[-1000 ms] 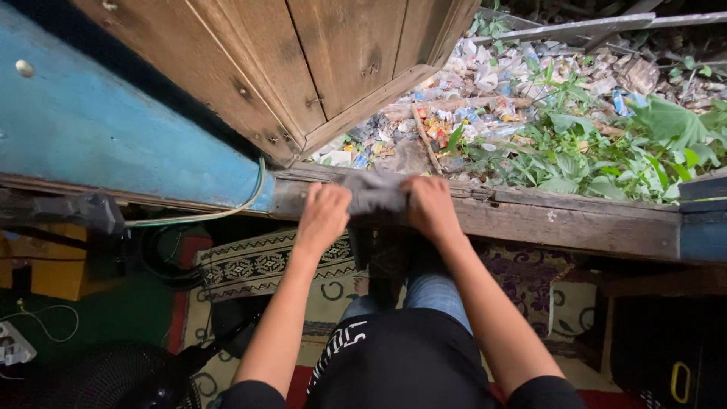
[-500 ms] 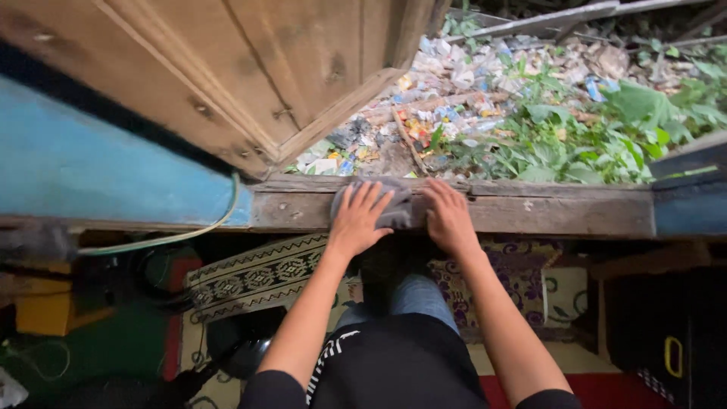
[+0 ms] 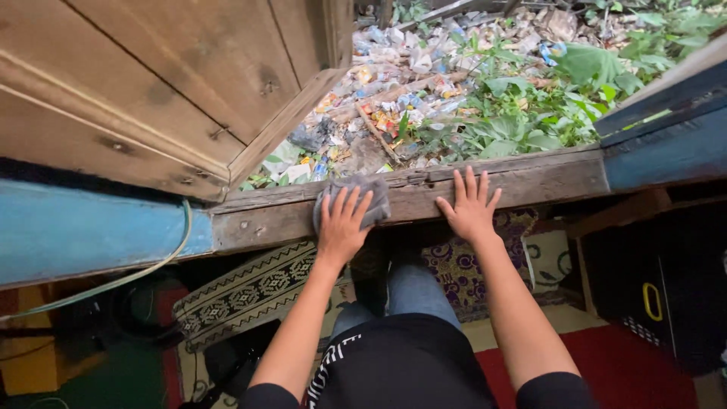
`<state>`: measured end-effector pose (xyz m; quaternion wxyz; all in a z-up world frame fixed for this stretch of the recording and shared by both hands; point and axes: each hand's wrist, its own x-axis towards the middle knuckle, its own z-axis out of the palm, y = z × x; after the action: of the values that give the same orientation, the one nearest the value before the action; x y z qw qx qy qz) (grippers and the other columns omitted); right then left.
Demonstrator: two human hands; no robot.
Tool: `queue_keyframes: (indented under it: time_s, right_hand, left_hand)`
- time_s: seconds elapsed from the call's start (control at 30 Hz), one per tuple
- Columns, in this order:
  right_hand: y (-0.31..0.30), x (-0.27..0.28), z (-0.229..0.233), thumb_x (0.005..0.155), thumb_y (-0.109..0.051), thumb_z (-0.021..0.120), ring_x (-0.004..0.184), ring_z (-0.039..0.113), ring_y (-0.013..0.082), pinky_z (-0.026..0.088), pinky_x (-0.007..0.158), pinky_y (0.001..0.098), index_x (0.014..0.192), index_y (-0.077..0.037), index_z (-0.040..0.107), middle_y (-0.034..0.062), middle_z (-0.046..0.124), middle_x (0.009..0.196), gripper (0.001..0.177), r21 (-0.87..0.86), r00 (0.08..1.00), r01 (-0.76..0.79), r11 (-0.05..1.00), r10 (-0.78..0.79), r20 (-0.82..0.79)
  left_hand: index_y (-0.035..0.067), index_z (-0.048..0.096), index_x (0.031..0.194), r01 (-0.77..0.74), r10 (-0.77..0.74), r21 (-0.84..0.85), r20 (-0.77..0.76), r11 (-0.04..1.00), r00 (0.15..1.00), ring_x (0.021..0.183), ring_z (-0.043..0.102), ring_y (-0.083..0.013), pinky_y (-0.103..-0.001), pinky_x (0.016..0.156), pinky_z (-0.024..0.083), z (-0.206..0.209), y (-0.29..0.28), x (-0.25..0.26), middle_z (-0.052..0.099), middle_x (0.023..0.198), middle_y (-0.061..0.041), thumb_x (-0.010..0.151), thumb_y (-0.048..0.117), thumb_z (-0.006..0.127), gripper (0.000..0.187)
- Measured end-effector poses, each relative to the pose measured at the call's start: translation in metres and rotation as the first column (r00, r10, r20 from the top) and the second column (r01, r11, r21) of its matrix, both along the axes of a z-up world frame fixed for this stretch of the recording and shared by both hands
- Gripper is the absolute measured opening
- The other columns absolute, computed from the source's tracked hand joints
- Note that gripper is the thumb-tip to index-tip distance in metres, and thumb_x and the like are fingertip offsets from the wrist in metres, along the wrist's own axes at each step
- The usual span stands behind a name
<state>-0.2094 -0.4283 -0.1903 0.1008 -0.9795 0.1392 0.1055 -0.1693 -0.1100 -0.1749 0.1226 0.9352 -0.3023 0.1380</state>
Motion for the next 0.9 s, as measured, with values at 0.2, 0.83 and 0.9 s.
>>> queue_keyframes:
  time_s: [0.2,0.83,0.9]
  right_hand:
    - [-0.003,0.000,-0.009,0.099,-0.069,0.039,0.157,0.000,0.0394,0.005,0.118,0.0751,0.164,-0.030,0.018,0.0049,0.010,0.172,0.079,0.024,1.000,-0.002,1.000,0.002,0.012]
    - [-0.040,-0.006,0.032,0.098,-0.052,0.055,0.155,0.021,0.0412,0.018,0.117,0.0738,0.162,-0.025,0.031,0.0148,0.029,0.166,0.074,0.089,0.982,-0.129,0.988,0.114,0.154]
    - [-0.070,-0.005,0.020,0.095,-0.044,0.064,0.152,0.026,0.0437,0.024,0.113,0.0753,0.159,-0.021,0.037,0.0190,0.034,0.162,0.074,0.049,0.949,-0.109,0.993,0.089,0.303]
  left_hand:
    - [0.029,0.046,0.154,-0.077,0.081,0.053,-0.071,0.996,0.994,0.125,0.051,-0.0276,-0.063,0.115,0.027,0.020,0.012,-0.007,0.060,0.129,-0.006,0.068,0.055,0.084,0.097]
    - [0.024,0.067,0.126,-0.264,0.239,-0.355,-0.113,0.897,0.965,0.126,0.059,-0.0161,-0.053,0.117,0.028,0.026,-0.104,0.013,0.068,0.124,0.006,0.077,0.014,0.087,0.054]
    - [0.027,0.066,0.128,-0.129,0.125,-0.331,-0.032,0.935,0.992,0.127,0.059,-0.0156,-0.052,0.117,0.028,0.037,-0.132,0.013,0.068,0.126,0.007,0.065,0.015,0.089,0.068]
